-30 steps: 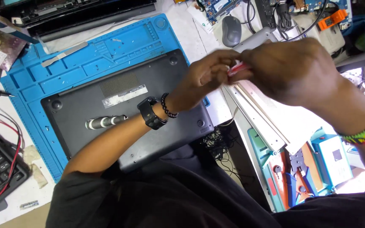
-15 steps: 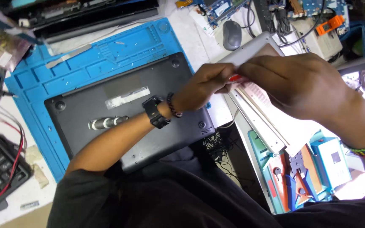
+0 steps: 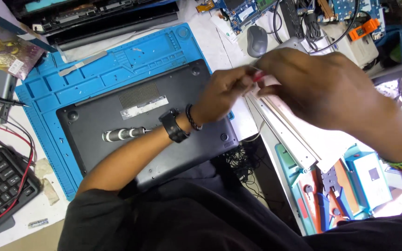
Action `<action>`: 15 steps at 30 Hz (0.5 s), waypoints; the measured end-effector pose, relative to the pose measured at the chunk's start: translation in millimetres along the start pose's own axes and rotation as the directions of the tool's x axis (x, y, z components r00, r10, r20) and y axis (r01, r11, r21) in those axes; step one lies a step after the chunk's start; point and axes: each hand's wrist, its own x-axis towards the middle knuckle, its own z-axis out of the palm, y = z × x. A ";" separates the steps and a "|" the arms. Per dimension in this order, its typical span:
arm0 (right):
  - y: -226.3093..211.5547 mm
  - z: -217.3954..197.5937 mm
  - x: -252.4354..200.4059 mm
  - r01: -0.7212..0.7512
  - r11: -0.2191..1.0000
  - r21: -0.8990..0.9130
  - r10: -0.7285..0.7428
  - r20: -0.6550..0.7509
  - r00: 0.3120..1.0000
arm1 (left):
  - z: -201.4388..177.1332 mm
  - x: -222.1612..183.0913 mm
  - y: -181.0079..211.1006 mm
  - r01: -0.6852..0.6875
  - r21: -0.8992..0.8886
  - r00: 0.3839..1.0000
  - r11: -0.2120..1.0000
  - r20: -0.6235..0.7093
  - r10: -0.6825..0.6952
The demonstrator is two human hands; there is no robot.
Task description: Unscrewing the back panel of a laptop and prying it open to access and inspect internal components.
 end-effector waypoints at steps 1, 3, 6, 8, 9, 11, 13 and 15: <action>3.6 7.8 -6.6 0.004 1.000 0.003 -0.004 0.004 1.000 | -0.9 2.9 8.2 0.003 -0.002 1.000 1.000 -0.005 -0.003; 11.1 23.3 -19.3 0.049 0.986 -0.161 -0.054 -0.032 0.998 | -4.0 9.8 24.4 -0.002 -0.001 0.998 1.000 0.065 0.002; 13.8 37.0 -15.7 0.008 0.970 -0.244 -0.032 -0.093 0.995 | -4.0 6.5 19.0 -0.005 0.069 1.000 0.998 -0.013 0.006; 15.9 51.7 -15.1 -0.024 0.977 -0.213 -0.002 -0.125 0.992 | -7.6 0.8 27.1 -0.095 0.140 0.995 0.986 -0.007 0.097; 16.1 58.7 -15.4 -0.054 0.983 -0.174 0.028 -0.147 0.989 | -9.0 -2.5 31.3 -0.177 0.201 0.984 0.963 0.002 0.180; 14.2 60.3 -11.9 -0.086 0.987 -0.136 0.067 -0.141 0.988 | -5.7 -4.0 25.6 -0.205 0.257 0.976 0.944 -0.020 0.218; 8.3 53.3 -5.4 -0.105 0.990 -0.097 0.091 -0.136 0.987 | -4.5 -3.0 30.5 -0.228 0.321 0.965 0.919 -0.050 0.257; -0.3 36.2 2.5 -0.101 0.980 -0.170 0.095 -0.039 0.995 | -6.5 6.1 45.5 -0.177 0.188 0.982 0.966 -0.025 0.185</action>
